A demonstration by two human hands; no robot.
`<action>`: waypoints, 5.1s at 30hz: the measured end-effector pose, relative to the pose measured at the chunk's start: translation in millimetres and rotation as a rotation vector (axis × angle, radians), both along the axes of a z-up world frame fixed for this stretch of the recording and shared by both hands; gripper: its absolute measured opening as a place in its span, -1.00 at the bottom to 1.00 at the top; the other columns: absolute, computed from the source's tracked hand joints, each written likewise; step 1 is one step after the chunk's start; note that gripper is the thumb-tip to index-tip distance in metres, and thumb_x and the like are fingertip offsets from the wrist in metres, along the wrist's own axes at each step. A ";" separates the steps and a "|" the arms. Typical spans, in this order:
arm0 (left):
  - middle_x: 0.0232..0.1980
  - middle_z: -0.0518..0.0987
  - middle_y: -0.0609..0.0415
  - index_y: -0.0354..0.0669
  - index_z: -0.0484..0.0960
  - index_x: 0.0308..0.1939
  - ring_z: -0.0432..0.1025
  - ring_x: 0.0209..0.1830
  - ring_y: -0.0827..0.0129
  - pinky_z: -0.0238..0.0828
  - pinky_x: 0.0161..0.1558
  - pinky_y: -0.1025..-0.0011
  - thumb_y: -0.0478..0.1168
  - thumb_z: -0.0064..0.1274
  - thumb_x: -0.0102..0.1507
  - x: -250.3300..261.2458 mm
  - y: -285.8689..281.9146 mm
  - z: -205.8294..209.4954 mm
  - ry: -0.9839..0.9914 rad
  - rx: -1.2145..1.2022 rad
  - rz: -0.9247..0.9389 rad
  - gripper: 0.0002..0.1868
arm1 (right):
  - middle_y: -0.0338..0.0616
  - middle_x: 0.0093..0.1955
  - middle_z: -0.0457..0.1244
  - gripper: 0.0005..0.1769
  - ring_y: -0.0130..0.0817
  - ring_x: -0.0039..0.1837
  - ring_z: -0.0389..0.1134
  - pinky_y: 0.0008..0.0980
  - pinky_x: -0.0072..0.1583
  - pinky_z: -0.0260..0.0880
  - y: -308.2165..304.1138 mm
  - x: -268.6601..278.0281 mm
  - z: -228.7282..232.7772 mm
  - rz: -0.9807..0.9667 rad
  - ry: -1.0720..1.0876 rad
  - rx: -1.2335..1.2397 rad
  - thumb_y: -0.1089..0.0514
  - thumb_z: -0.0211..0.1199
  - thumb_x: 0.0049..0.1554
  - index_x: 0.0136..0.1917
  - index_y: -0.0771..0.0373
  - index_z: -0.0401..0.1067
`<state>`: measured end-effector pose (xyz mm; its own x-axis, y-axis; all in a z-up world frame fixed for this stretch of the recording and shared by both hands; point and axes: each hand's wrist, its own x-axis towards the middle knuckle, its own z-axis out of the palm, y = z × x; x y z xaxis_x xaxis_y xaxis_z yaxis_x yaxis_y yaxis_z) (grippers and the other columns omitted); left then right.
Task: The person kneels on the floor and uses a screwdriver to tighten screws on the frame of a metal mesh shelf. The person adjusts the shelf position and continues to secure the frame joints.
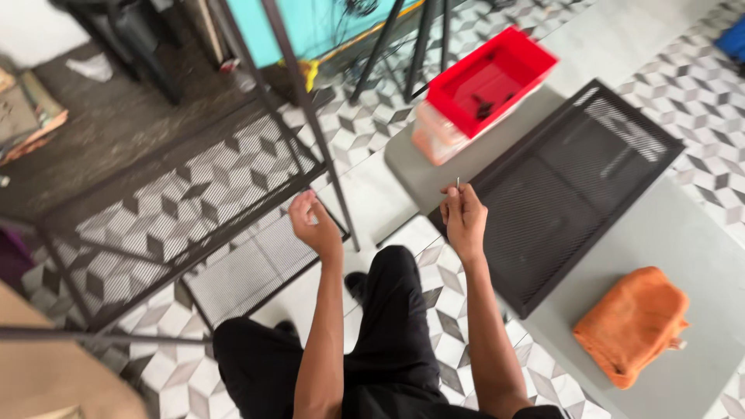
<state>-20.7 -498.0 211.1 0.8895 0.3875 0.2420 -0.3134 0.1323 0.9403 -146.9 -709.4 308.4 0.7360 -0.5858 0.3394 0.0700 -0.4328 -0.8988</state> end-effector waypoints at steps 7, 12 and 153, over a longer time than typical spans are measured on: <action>0.06 0.64 -0.06 -0.35 0.55 0.10 0.57 0.09 0.22 0.50 0.18 0.30 -0.43 -0.06 0.43 5.1 -99.1 104.9 -0.405 0.100 -0.357 -0.82 | -0.23 -0.44 0.23 -0.76 -0.54 -0.38 0.25 -0.48 -0.28 0.29 -40.2 -8.0 -19.2 -0.062 0.122 0.005 0.17 0.07 0.33 -0.06 0.36 0.46; -0.03 0.67 -0.09 -0.34 0.62 0.00 0.59 0.02 0.18 0.51 0.08 0.28 -0.43 0.01 0.40 31.3 -161.2 158.3 -0.618 0.335 -0.641 -0.87 | -0.24 -0.40 0.23 -0.71 -0.54 -0.36 0.24 -0.49 -0.27 0.32 -55.4 -5.6 -34.2 -0.028 0.157 0.220 0.13 0.03 0.36 -0.03 0.36 0.45; -0.12 0.49 0.19 -0.33 0.57 0.11 0.35 -0.21 0.59 0.35 -0.12 0.58 -0.45 0.12 0.35 -52.8 528.8 -116.8 -0.030 0.179 0.176 -0.75 | -0.40 -0.51 -0.19 -0.47 -0.50 -0.39 -0.16 -0.40 -0.27 -0.06 563.1 134.0 -173.0 0.980 0.435 1.306 0.03 0.20 0.29 -0.41 0.02 0.01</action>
